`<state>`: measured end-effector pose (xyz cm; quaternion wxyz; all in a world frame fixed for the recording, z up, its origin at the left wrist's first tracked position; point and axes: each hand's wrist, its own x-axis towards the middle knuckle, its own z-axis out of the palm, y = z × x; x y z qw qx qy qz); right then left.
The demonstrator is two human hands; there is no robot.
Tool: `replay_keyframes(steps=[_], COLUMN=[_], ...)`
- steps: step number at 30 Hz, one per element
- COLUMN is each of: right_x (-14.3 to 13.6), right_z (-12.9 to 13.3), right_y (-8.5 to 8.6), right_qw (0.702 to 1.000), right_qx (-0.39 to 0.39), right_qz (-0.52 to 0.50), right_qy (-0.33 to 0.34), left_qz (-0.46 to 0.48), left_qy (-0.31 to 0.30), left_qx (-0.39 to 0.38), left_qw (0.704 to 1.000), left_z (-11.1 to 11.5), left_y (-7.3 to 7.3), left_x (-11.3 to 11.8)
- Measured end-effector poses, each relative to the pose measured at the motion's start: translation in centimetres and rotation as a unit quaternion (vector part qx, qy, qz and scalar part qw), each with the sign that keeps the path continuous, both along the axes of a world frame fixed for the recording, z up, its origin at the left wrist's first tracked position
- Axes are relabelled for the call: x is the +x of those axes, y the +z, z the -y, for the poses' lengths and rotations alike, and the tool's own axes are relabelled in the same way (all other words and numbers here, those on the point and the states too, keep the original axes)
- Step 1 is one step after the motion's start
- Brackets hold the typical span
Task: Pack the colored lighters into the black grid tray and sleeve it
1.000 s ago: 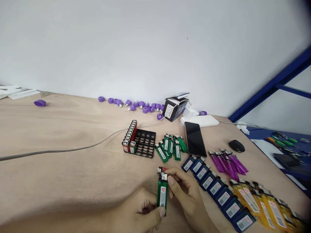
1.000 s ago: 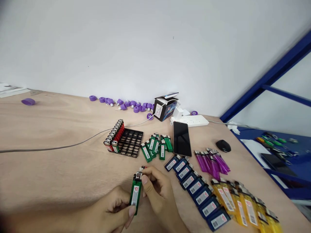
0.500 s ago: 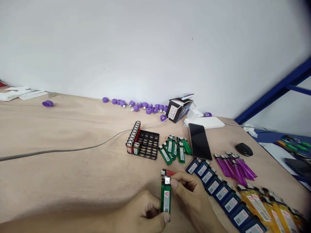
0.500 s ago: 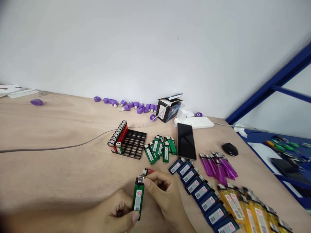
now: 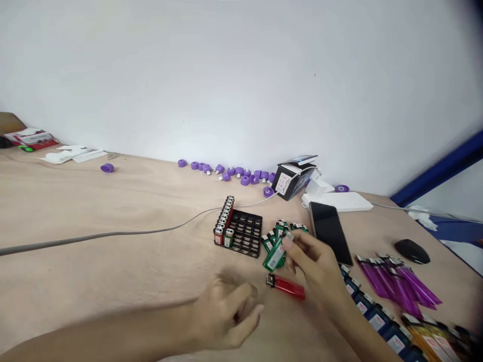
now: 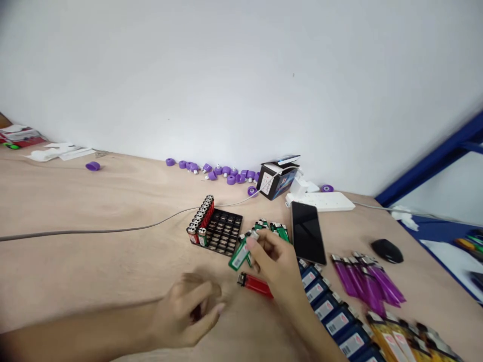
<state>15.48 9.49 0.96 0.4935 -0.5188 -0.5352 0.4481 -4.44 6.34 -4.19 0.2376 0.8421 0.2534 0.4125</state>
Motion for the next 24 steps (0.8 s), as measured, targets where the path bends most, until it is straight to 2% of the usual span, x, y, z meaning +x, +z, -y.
replay_keyframes(steps=[1, 3, 8, 13, 20, 24], right_x=[-0.3, -1.3, -4.6, -6.2, -6.2, -5.8], right_z=[-1.1, -3.3, -6.6, -6.9, -6.7, -6.6], right_y=[0.5, 1.0, -0.3, -1.5, -1.7, -1.4], right_qw=[0.999, 0.996, 0.989, 0.984, 0.972, 0.957], right_qx=[0.015, 0.04, 0.029, 0.042, 0.06, 0.08], right_qz=[0.031, 0.08, 0.126, 0.15, 0.195, 0.23], right_qy=[0.013, 0.031, 0.072, 0.091, 0.116, 0.159], left_qz=[-0.014, -0.05, -0.09, -0.12, -0.164, -0.164], left_qy=[0.015, 0.064, 0.156, 0.192, 0.184, 0.181], left_qx=[0.056, 0.102, 0.075, 0.07, 0.076, 0.059], left_qw=[0.998, 0.991, 0.981, 0.972, 0.966, 0.968], left_z=[-0.5, -1.2, -2.8, -4.0, -4.0, -4.1], left_y=[-0.2, -0.5, -0.5, -0.4, -0.3, -0.3], left_x=[-0.5, -1.6, -3.1, -3.5, -4.1, -4.1])
